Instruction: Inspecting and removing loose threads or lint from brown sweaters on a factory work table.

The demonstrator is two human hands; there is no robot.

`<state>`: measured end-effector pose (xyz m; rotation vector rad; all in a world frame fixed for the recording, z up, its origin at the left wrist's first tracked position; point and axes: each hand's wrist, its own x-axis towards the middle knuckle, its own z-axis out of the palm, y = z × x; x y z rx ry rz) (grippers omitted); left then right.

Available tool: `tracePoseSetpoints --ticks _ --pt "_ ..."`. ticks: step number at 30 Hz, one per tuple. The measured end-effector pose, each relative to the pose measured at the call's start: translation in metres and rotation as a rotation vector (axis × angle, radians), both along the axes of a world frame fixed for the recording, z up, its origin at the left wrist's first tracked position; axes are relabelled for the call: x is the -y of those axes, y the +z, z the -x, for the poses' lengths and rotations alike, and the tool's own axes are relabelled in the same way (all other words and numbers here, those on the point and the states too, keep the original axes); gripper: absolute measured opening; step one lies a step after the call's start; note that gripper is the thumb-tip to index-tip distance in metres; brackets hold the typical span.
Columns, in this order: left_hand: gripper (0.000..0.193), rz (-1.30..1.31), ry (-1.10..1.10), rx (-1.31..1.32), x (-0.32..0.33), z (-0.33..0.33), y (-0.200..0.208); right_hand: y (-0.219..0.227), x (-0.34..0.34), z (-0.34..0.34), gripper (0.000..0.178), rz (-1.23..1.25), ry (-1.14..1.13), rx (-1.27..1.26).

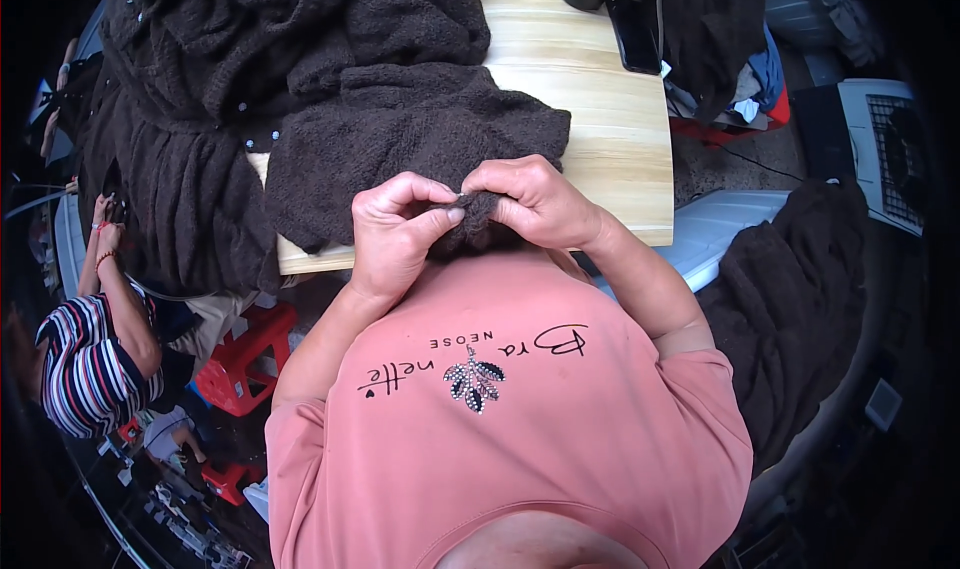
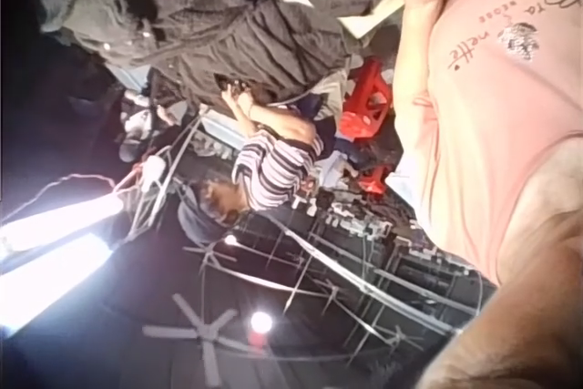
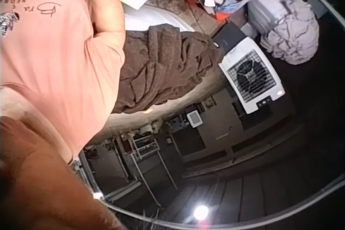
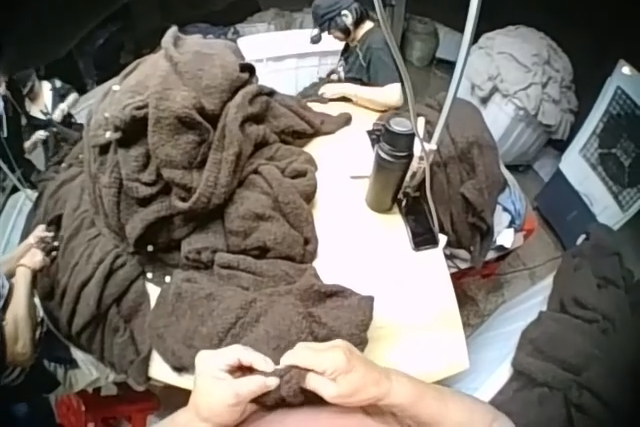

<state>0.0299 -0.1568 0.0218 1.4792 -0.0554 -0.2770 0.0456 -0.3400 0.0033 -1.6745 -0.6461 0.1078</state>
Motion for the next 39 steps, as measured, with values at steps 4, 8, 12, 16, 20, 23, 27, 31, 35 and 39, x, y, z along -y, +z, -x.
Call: tracePoseSetpoints --ticks 4,8,12,16,20,23,27,31,35,39 --pt "0.013 -0.100 -0.022 0.138 0.002 0.000 0.002 0.001 0.003 -0.001 0.020 0.082 0.062 -0.060" --pt "0.012 -0.249 -0.007 0.367 0.005 0.003 0.006 0.000 0.002 0.009 0.015 0.136 -0.021 0.032" --pt "0.012 -0.268 -0.019 0.411 0.004 0.003 0.013 0.006 -0.001 0.016 0.010 0.069 -0.074 0.056" --pt "0.011 -0.125 -0.085 0.249 0.001 -0.001 0.016 0.007 -0.001 0.013 0.013 -0.111 -0.005 -0.221" --pt "0.012 0.010 -0.044 -0.051 0.004 0.004 0.019 0.008 0.005 0.008 0.019 -0.113 0.073 -0.284" --pt "0.013 -0.066 -0.101 0.006 0.002 0.002 0.016 0.008 0.006 0.008 0.019 -0.076 0.084 -0.255" --pt "0.013 -0.072 -0.139 0.058 -0.001 0.002 0.010 0.006 0.005 0.008 0.018 -0.051 0.069 -0.199" --pt "0.014 -0.134 -0.138 0.115 0.000 0.002 0.006 0.003 0.005 0.006 0.017 0.018 0.061 -0.193" --pt "0.014 -0.209 -0.145 0.153 0.000 0.003 0.004 0.004 0.010 0.002 0.020 0.165 0.154 -0.186" --pt "0.014 -0.294 -0.089 0.302 0.004 0.005 0.011 0.006 0.006 0.007 0.015 0.104 0.062 -0.136"
